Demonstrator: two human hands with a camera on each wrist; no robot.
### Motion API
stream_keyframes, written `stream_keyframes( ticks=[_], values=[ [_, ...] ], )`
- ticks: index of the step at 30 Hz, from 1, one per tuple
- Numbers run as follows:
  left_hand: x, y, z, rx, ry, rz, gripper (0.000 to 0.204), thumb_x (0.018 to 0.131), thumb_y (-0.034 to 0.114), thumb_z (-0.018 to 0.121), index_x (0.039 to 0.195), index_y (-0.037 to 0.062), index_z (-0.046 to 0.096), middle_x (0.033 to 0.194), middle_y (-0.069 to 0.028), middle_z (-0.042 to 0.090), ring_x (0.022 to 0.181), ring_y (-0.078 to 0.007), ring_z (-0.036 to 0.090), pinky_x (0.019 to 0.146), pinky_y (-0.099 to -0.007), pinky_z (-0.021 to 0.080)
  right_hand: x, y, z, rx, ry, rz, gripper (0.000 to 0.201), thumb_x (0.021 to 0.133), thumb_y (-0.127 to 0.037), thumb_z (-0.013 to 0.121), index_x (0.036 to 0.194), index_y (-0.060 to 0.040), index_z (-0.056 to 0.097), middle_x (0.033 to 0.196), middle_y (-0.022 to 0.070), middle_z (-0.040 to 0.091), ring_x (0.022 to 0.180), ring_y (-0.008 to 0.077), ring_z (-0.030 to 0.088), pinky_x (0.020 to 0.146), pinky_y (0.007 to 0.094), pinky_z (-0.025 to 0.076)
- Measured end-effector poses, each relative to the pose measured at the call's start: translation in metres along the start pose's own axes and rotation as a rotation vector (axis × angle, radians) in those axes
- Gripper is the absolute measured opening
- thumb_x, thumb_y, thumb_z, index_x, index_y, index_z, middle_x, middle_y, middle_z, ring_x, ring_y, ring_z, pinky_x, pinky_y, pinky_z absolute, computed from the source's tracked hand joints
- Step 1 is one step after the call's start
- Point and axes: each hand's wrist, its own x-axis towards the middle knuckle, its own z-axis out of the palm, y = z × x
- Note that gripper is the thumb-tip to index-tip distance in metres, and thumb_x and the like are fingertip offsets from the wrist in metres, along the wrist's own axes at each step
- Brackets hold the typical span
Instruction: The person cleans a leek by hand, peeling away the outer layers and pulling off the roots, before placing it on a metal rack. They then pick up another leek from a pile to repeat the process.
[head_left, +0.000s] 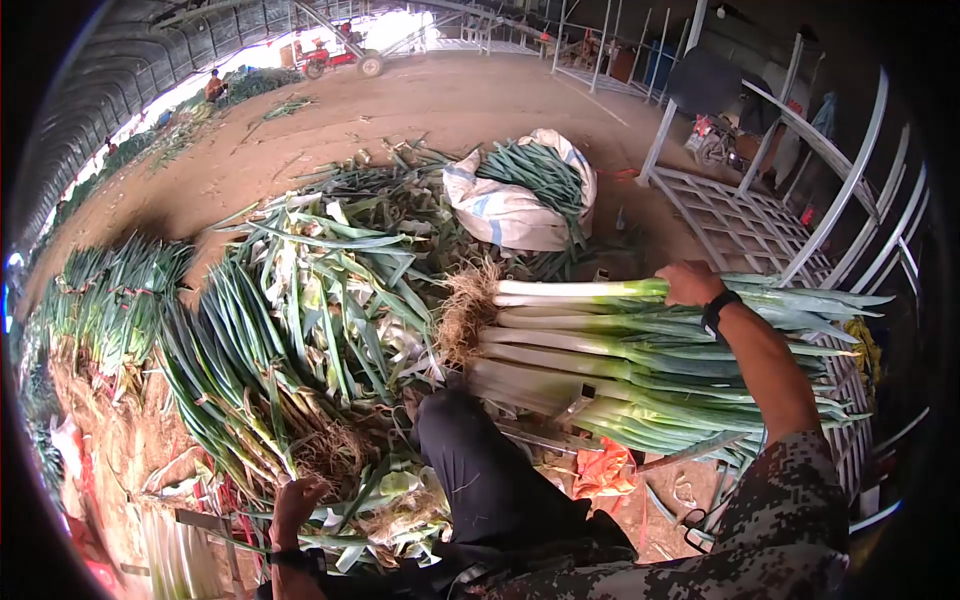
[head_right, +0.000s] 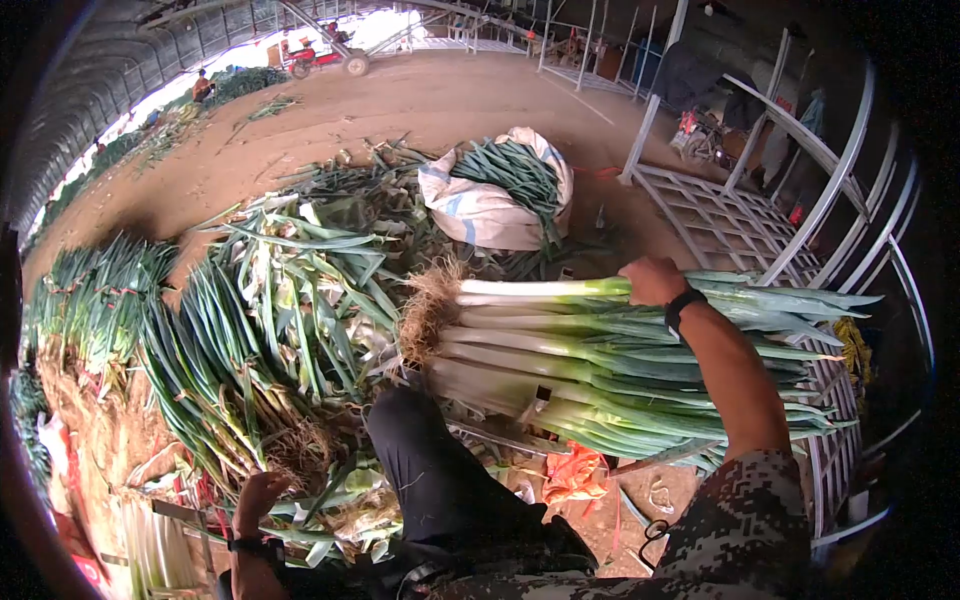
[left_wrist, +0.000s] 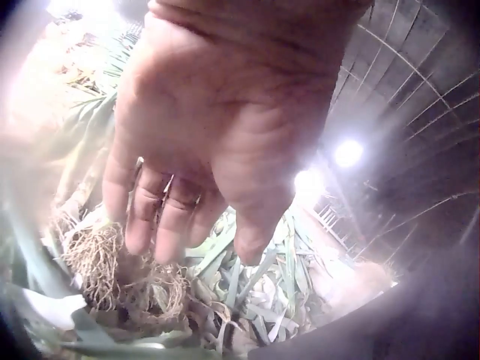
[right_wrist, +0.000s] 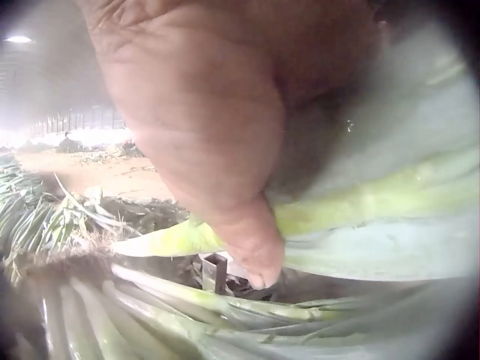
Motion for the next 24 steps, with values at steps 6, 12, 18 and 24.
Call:
stream_keyframes(
  ticks=[6,12,18,24],
  values=[
    [-0.005,0.020,-0.002,-0.039,-0.028,-0.075,0.031,0.087,0.032,0.069,0.096,0.0029,0.075,0.081,-0.0131,0.072,0.078,-0.0216,0.069,0.074,-0.0361,0.052,0.016,0.031,0.062,0.069,0.115,-0.125,0.050,0.077,-0.023,0.081,0.124,-0.0168,0.066,0.110,0.0123,0.071,0.106,0.0359,0.065,0.088,0.0493,0.050],
    [0.013,-0.002,0.018,-0.258,-0.079,-0.161,0.026,0.092,0.023,0.067,0.100,-0.0007,0.073,0.083,-0.0062,0.072,0.077,-0.0124,0.065,0.073,-0.0290,0.052,0.015,0.035,0.060,0.025,0.035,-0.093,0.050,0.077,-0.021,0.080,0.125,-0.0166,0.066,0.111,0.0122,0.071,0.108,0.0343,0.065,0.090,0.0505,0.048],
    [0.017,-0.002,0.028,-0.342,-0.116,-0.143,0.027,0.094,0.023,0.068,0.104,-0.0009,0.073,0.087,-0.0052,0.073,0.079,-0.0110,0.066,0.073,-0.0285,0.053,0.028,0.029,0.061,0.084,0.021,-0.039,0.045,0.074,-0.019,0.081,0.118,-0.0162,0.071,0.109,0.0142,0.071,0.108,0.0369,0.065,0.088,0.0535,0.048],
    [0.015,0.013,0.022,-0.276,-0.126,-0.136,0.027,0.094,0.023,0.067,0.106,-0.0011,0.073,0.089,-0.0073,0.074,0.080,-0.0122,0.067,0.074,-0.0295,0.054,0.029,0.035,0.062,0.159,0.009,-0.005,0.045,0.071,-0.019,0.081,0.114,-0.0157,0.071,0.105,0.0139,0.072,0.106,0.0362,0.065,0.086,0.0524,0.050]
  ],
)
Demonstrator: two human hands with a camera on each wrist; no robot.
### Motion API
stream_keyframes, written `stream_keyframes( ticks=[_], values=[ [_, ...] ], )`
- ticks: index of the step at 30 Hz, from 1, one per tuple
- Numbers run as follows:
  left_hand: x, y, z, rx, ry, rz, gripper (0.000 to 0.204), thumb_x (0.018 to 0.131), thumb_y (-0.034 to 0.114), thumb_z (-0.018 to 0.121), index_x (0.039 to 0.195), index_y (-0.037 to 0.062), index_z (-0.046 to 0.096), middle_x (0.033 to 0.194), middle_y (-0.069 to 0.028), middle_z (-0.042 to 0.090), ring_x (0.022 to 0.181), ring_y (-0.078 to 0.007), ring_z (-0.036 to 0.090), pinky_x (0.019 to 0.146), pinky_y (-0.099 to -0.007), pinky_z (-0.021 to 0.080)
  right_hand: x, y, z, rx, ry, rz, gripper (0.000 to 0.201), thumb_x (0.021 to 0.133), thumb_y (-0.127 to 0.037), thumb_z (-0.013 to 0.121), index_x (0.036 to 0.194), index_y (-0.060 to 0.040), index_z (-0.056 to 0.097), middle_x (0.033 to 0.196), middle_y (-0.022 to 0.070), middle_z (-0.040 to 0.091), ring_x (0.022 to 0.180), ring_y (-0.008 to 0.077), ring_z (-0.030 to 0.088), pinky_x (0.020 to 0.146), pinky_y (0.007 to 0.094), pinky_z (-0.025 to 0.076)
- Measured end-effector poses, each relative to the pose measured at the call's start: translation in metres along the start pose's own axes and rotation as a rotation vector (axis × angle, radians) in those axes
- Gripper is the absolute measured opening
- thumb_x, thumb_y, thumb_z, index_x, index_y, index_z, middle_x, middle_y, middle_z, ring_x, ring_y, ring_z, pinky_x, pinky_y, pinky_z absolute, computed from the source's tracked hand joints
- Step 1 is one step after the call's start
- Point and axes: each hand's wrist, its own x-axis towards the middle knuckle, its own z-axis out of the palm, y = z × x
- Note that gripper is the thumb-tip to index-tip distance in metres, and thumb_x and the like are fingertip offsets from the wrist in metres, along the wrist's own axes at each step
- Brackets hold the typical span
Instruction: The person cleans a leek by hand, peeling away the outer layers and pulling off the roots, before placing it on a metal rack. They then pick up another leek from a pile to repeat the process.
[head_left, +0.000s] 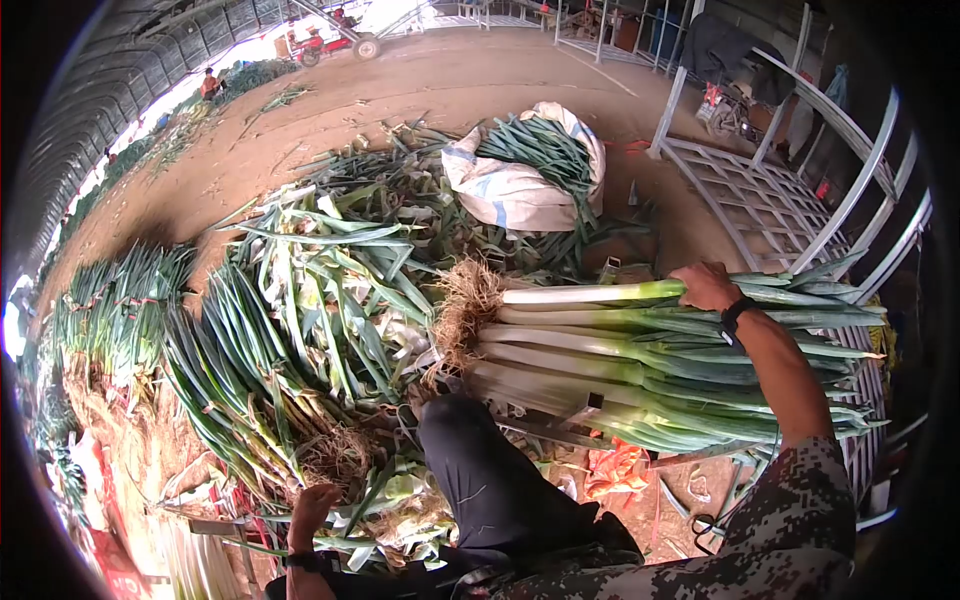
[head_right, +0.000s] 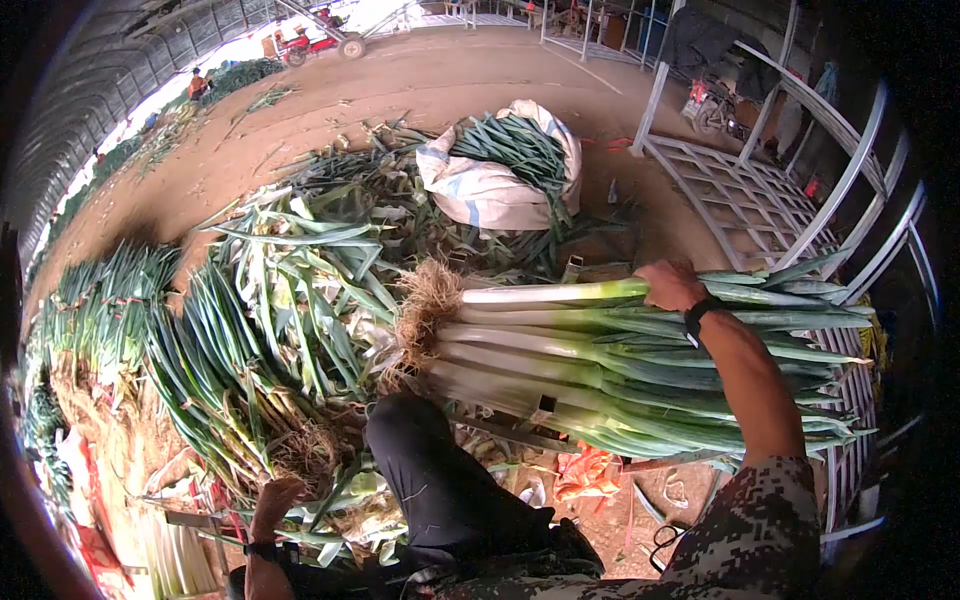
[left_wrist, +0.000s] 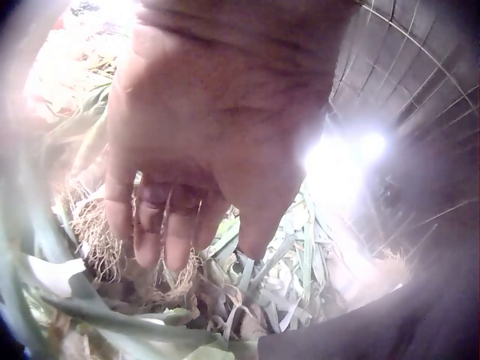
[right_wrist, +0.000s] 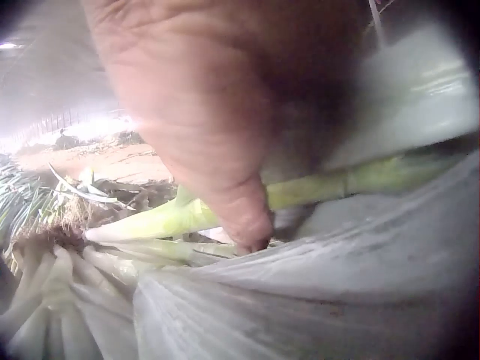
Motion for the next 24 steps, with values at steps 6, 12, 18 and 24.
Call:
stream_keyframes(
  ticks=[6,12,18,24],
  values=[
    [0.002,0.007,0.002,-0.032,0.034,-0.024,0.028,0.094,0.022,0.067,0.106,-0.0024,0.073,0.090,-0.0080,0.074,0.081,-0.0135,0.069,0.075,-0.0299,0.055,-0.001,-0.006,0.032,-0.094,0.184,-0.095,0.041,0.073,-0.012,0.073,0.113,-0.0167,0.071,0.097,0.0156,0.071,0.100,0.0365,0.066,0.082,0.0518,0.050],
    [0.021,0.002,0.004,-0.191,0.046,0.019,0.030,0.095,0.021,0.066,0.110,-0.0043,0.071,0.092,-0.0090,0.074,0.084,-0.0145,0.070,0.077,-0.0303,0.056,0.014,-0.007,0.048,-0.112,0.151,-0.114,0.042,0.075,-0.011,0.071,0.117,-0.0144,0.068,0.099,0.0158,0.069,0.101,0.0376,0.065,0.083,0.0522,0.049],
    [0.071,0.118,0.012,-0.188,0.070,0.057,0.029,0.096,0.021,0.065,0.110,-0.0048,0.070,0.090,-0.0066,0.073,0.079,-0.0122,0.067,0.074,-0.0277,0.054,0.022,0.000,0.060,-0.069,0.211,-0.172,0.042,0.075,-0.011,0.073,0.116,-0.0130,0.068,0.097,0.0168,0.070,0.096,0.0377,0.067,0.083,0.0515,0.051],
    [0.163,0.278,0.086,-0.060,-0.122,0.574,0.026,0.095,0.016,0.069,0.117,0.0026,0.070,0.109,-0.0102,0.075,0.098,-0.0135,0.068,0.087,-0.0278,0.053,0.024,-0.001,0.057,0.001,0.128,-0.116,0.040,0.075,-0.010,0.068,0.115,-0.0125,0.067,0.098,0.0157,0.067,0.096,0.0379,0.065,0.080,0.0501,0.053]
  ],
)
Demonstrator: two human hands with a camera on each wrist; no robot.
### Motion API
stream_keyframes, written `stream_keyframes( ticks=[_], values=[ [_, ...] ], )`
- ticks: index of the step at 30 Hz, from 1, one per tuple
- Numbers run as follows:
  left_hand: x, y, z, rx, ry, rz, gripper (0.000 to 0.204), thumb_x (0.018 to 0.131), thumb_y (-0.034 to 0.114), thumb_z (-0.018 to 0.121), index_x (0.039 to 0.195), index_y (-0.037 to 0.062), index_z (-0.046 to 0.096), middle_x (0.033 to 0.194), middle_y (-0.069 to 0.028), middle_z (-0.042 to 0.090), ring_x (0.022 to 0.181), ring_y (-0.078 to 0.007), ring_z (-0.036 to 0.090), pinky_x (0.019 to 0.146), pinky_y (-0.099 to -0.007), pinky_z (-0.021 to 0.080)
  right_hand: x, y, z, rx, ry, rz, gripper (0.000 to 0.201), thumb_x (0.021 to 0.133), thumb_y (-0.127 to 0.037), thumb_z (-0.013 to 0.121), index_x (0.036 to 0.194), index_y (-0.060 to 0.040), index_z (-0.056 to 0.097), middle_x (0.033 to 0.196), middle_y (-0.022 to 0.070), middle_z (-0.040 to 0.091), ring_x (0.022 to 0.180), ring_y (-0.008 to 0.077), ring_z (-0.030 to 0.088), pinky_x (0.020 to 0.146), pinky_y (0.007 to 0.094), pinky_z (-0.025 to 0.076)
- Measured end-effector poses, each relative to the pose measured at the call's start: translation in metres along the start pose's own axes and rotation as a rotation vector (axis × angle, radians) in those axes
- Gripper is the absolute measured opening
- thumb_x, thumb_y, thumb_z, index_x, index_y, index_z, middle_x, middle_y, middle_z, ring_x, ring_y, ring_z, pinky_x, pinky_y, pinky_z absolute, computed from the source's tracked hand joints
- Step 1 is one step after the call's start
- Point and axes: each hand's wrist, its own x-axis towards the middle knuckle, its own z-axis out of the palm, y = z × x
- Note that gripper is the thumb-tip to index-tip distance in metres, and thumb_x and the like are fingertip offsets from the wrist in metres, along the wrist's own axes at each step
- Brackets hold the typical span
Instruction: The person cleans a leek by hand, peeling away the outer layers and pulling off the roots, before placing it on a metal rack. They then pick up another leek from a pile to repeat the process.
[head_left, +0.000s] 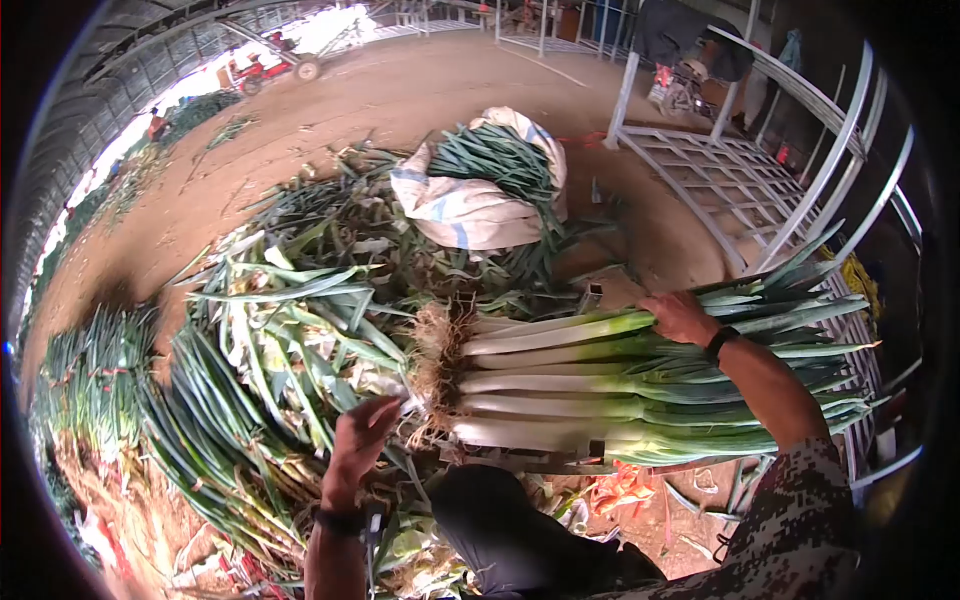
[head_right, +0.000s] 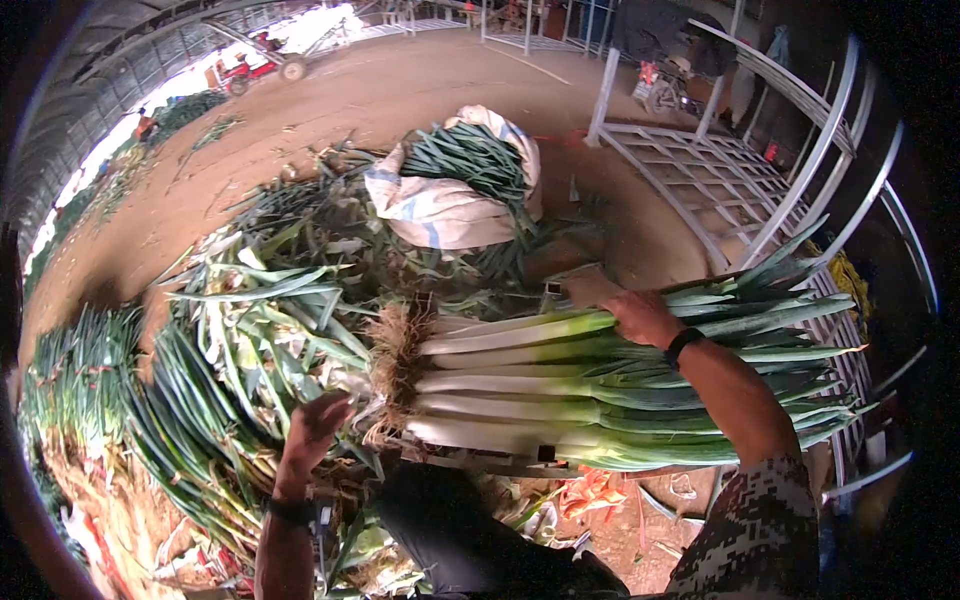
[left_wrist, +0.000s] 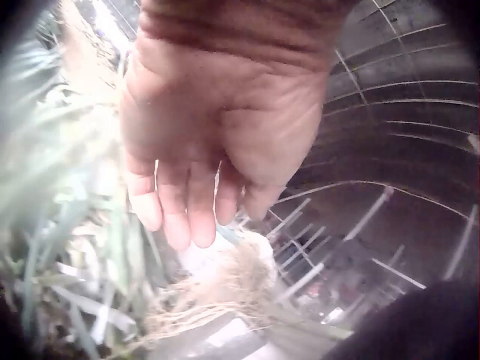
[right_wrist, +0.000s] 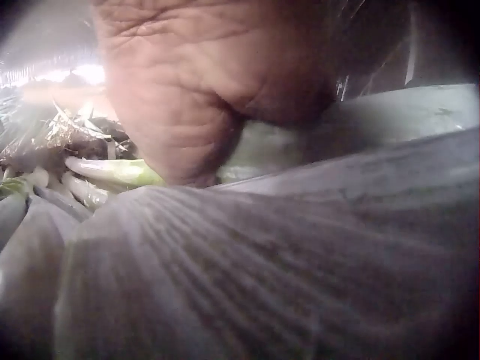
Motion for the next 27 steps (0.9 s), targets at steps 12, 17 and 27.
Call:
stream_keyframes(
  ticks=[12,17,27],
  values=[
    [0.177,0.002,0.168,0.408,-0.048,0.542,0.019,0.084,0.016,0.064,0.098,0.0070,0.074,0.093,-0.0147,0.071,0.088,-0.0370,0.068,0.078,-0.0479,0.053,-0.023,-0.024,-0.001,-0.039,0.289,0.043,0.048,0.064,0.000,0.069,0.110,-0.0139,0.069,0.102,0.0102,0.064,0.100,0.0336,0.061,0.085,0.0466,0.049],
    [0.201,0.036,0.154,0.682,-0.483,0.269,0.032,0.073,0.027,0.081,0.102,0.0132,0.073,0.102,-0.0113,0.072,0.103,-0.0330,0.067,0.085,-0.0453,0.054,-0.036,-0.039,-0.016,-0.047,0.338,0.060,0.045,0.067,0.001,0.066,0.109,-0.0144,0.067,0.104,0.0069,0.061,0.105,0.0314,0.057,0.089,0.0457,0.045],
    [0.190,0.049,0.164,0.783,-0.180,0.596,0.025,0.072,0.021,0.076,0.093,0.0091,0.070,0.103,-0.0107,0.067,0.105,-0.0304,0.065,0.088,-0.0449,0.052,-0.040,-0.042,-0.013,0.000,0.366,0.047,0.047,0.066,-0.001,0.068,0.111,-0.0148,0.067,0.104,0.0054,0.060,0.107,0.0275,0.056,0.088,0.0431,0.044]
  ],
)
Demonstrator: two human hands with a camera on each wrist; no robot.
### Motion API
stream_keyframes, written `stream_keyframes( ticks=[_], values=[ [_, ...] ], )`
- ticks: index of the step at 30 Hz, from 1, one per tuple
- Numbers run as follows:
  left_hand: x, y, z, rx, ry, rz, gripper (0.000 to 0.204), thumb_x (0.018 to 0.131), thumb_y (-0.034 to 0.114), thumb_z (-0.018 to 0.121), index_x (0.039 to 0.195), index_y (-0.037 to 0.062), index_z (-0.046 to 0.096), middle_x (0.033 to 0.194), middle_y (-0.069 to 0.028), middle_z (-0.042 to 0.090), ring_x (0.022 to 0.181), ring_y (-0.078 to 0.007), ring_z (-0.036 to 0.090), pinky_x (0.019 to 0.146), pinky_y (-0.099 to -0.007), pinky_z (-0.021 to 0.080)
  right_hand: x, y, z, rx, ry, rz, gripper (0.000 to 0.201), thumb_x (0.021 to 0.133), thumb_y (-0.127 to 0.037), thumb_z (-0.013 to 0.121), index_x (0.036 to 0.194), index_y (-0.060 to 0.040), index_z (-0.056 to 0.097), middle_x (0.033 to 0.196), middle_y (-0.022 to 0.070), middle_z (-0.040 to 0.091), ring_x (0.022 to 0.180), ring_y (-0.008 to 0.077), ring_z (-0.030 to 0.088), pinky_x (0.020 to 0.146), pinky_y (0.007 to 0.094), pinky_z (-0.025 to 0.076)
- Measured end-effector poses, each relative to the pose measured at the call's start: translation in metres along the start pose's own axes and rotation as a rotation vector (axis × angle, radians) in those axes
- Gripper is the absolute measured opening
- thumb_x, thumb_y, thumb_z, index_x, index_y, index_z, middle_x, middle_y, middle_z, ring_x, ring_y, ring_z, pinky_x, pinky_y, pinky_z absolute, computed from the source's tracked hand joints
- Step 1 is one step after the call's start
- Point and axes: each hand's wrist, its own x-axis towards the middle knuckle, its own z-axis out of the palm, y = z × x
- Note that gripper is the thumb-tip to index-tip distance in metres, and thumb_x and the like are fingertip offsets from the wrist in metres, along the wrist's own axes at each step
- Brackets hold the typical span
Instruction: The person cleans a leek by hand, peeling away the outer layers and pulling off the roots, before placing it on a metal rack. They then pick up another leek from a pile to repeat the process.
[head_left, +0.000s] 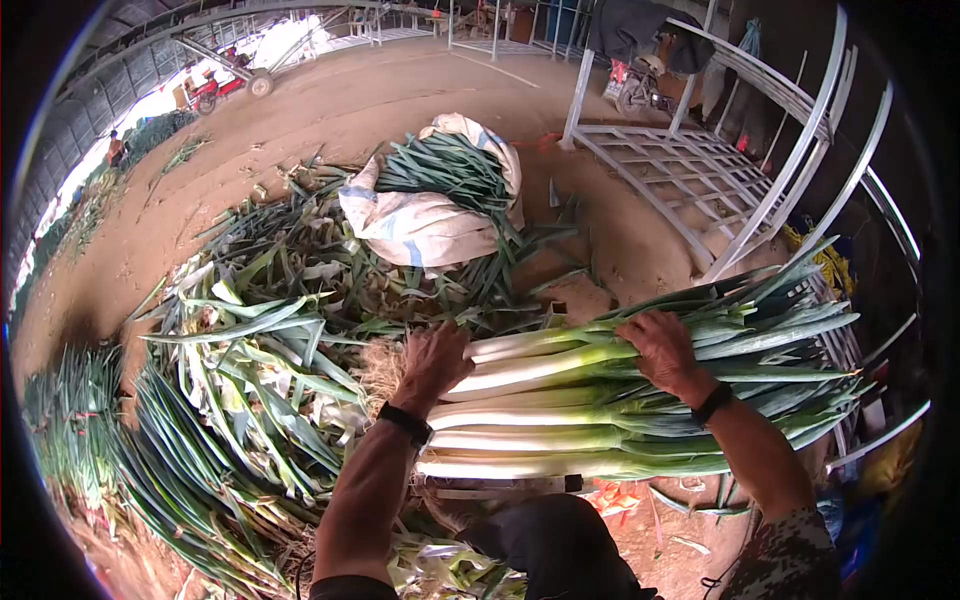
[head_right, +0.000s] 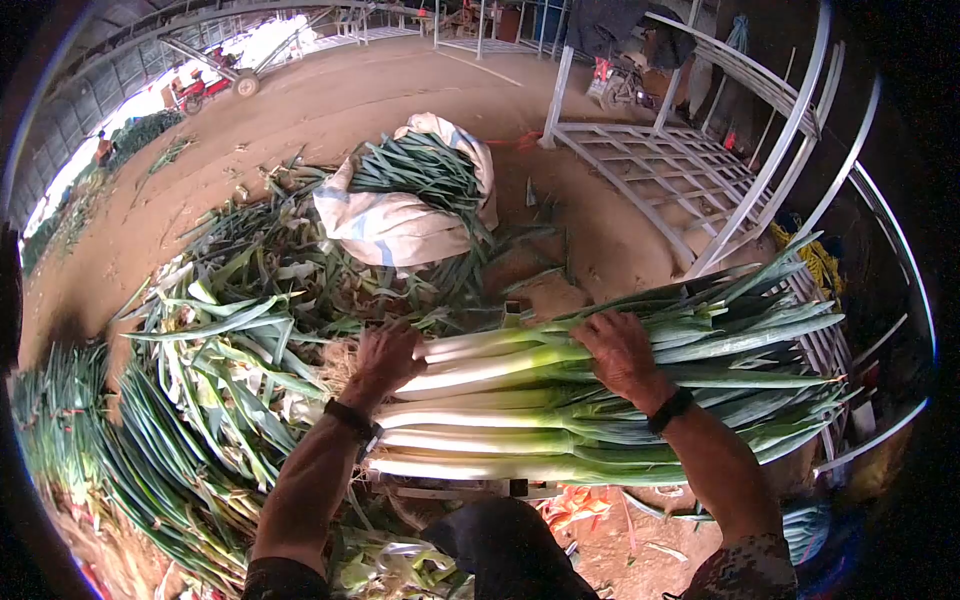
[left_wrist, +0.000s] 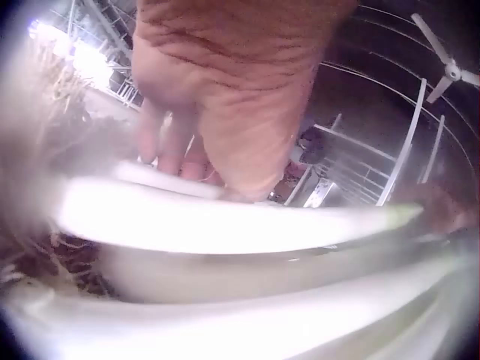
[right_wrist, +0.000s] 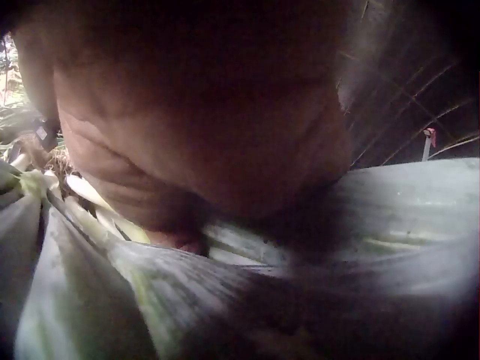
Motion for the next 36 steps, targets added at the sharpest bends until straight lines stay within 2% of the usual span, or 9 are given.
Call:
stream_keyframes(
  ticks=[5,6,11,20,23,24,28,32,36],
  values=[
    [-0.006,-0.018,0.038,-0.204,0.164,-0.107,0.029,0.078,0.025,0.076,0.105,0.0148,0.073,0.111,-0.0065,0.067,0.112,-0.0287,0.062,0.092,-0.0441,0.050,0.002,0.001,0.001,0.000,-0.081,0.047,0.047,0.068,-0.003,0.067,0.114,-0.0146,0.066,0.104,0.0067,0.060,0.108,0.0287,0.056,0.089,0.0437,0.044],
    [-0.007,-0.008,0.032,-0.258,0.062,-0.246,0.034,0.079,0.027,0.076,0.111,0.0159,0.074,0.115,-0.0070,0.070,0.109,-0.0303,0.065,0.092,-0.0429,0.052,0.004,0.001,0.002,-0.019,-0.084,0.035,0.047,0.069,-0.004,0.067,0.114,-0.0150,0.066,0.105,0.0068,0.060,0.108,0.0288,0.056,0.090,0.0438,0.043],
    [-0.003,-0.044,0.060,-0.612,-0.050,-0.218,0.039,0.084,0.024,0.077,0.118,0.0062,0.072,0.113,-0.0168,0.072,0.104,-0.0279,0.071,0.093,-0.0379,0.053,0.008,0.002,0.006,-0.090,-0.039,-0.014,0.044,0.065,-0.008,0.074,0.108,-0.0159,0.070,0.100,0.0056,0.063,0.100,0.0280,0.061,0.086,0.0431,0.049],
    [-0.008,-0.014,0.023,-0.673,-0.099,-0.273,0.058,0.082,0.033,0.077,0.134,0.0123,0.062,0.135,-0.0153,0.062,0.124,-0.0323,0.059,0.106,-0.0392,0.044,0.050,0.038,0.040,-0.110,-0.523,0.270,0.033,0.070,-0.015,0.072,0.103,-0.0151,0.075,0.107,0.0116,0.071,0.098,0.0332,0.069,0.083,0.0463,0.055],
    [-0.025,-0.019,0.030,-0.324,0.132,0.174,0.051,0.079,0.031,0.078,0.126,0.0125,0.067,0.130,-0.0145,0.064,0.119,-0.0337,0.061,0.103,-0.0398,0.047,0.053,0.032,0.031,-0.092,-0.558,0.302,0.044,0.071,-0.019,0.078,0.115,-0.0193,0.073,0.106,0.0105,0.071,0.105,0.0327,0.066,0.089,0.0451,0.053],
    [-0.028,-0.018,0.036,-0.358,0.209,0.158,0.039,0.076,0.024,0.079,0.112,0.0112,0.070,0.122,-0.0121,0.067,0.114,-0.0314,0.062,0.098,-0.0389,0.048,0.050,0.034,0.030,-0.048,-0.521,0.260,0.044,0.072,-0.020,0.078,0.115,-0.0179,0.073,0.108,0.0112,0.071,0.106,0.0327,0.065,0.090,0.0447,0.053],
    [-0.027,-0.027,0.052,-0.672,0.113,0.028,0.028,0.071,0.016,0.079,0.098,0.0091,0.072,0.125,-0.0080,0.064,0.122,-0.0280,0.057,0.098,-0.0396,0.048,0.045,0.036,0.013,0.268,-0.513,0.137,0.045,0.073,-0.026,0.077,0.117,-0.0145,0.071,0.112,0.0146,0.069,0.106,0.0344,0.065,0.091,0.0446,0.051],
    [-0.028,-0.014,0.054,-0.546,0.176,-0.047,0.026,0.072,0.014,0.078,0.096,0.0084,0.071,0.124,-0.0083,0.064,0.121,-0.0293,0.057,0.100,-0.0406,0.048,0.034,0.043,0.022,0.486,-0.451,0.127,0.043,0.078,-0.030,0.075,0.118,-0.0133,0.068,0.113,0.0156,0.068,0.107,0.0362,0.064,0.092,0.0447,0.049],
    [-0.033,-0.010,0.061,-0.556,0.162,-0.077,0.024,0.073,0.011,0.077,0.096,0.0082,0.070,0.124,-0.0083,0.064,0.123,-0.0301,0.056,0.101,-0.0410,0.048,0.031,0.034,0.043,0.395,-0.400,0.216,0.033,0.081,-0.028,0.072,0.110,-0.0122,0.067,0.112,0.0142,0.068,0.111,0.0348,0.061,0.096,0.0476,0.045]
  ],
)
